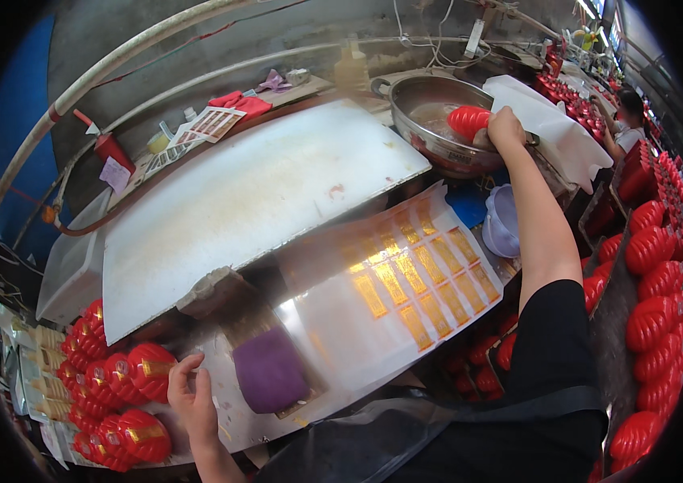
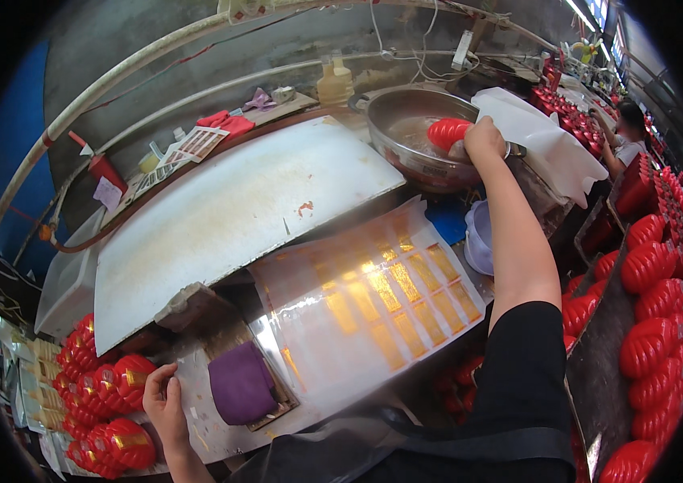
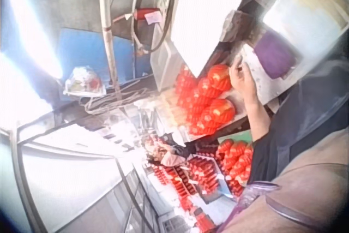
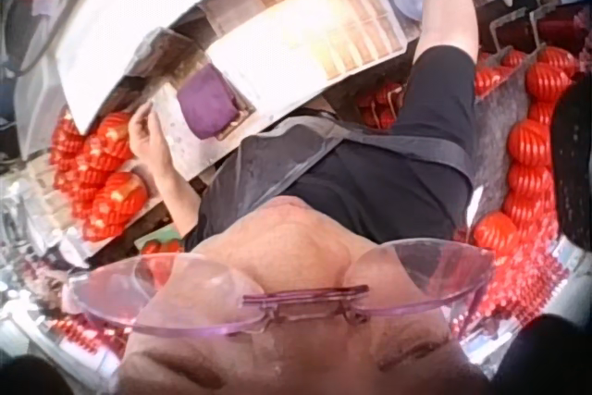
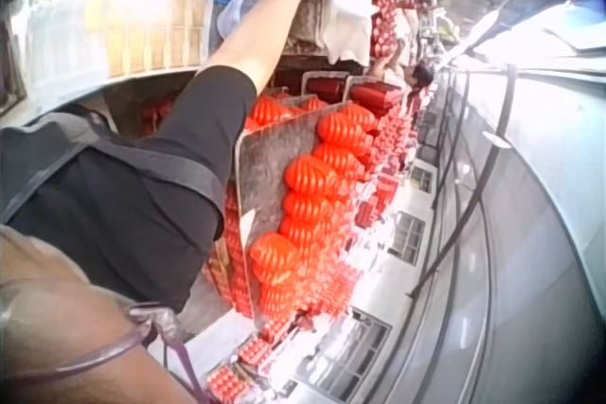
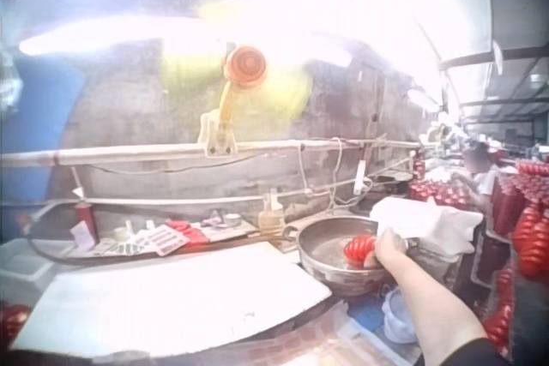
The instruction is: The person repeatedly picks up red plastic bottles, applies gold labels to their sides, and places them on a nearby tray. The process is performed one at a time in a continuous loop.
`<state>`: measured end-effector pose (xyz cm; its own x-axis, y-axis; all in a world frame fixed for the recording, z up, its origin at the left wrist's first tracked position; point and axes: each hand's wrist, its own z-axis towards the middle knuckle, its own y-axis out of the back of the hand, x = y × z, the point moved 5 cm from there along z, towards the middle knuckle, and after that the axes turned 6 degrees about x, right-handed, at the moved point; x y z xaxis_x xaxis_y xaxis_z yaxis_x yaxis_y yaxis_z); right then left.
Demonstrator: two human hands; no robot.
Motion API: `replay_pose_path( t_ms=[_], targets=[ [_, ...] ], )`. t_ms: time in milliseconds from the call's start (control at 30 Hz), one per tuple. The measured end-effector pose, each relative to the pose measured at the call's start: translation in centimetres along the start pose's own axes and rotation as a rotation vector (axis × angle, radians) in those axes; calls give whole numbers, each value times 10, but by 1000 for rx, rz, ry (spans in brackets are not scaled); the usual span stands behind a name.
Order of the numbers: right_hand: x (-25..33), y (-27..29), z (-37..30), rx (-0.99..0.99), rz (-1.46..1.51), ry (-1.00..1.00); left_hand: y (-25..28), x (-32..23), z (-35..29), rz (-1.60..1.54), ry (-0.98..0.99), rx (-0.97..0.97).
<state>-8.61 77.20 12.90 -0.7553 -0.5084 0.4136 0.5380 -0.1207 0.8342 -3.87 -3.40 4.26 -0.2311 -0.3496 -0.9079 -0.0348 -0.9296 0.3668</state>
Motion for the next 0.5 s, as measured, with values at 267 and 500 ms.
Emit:
replay_pose_path(
  t_ms=[267, 500],
  targets=[
    [10, -24, 6, 391, -237, 316, -10, 5, 1, 2, 44, 35],
    [0, -29, 10, 407, 735, 28, -20, -17, -5, 140, -68, 143]
  ],
)
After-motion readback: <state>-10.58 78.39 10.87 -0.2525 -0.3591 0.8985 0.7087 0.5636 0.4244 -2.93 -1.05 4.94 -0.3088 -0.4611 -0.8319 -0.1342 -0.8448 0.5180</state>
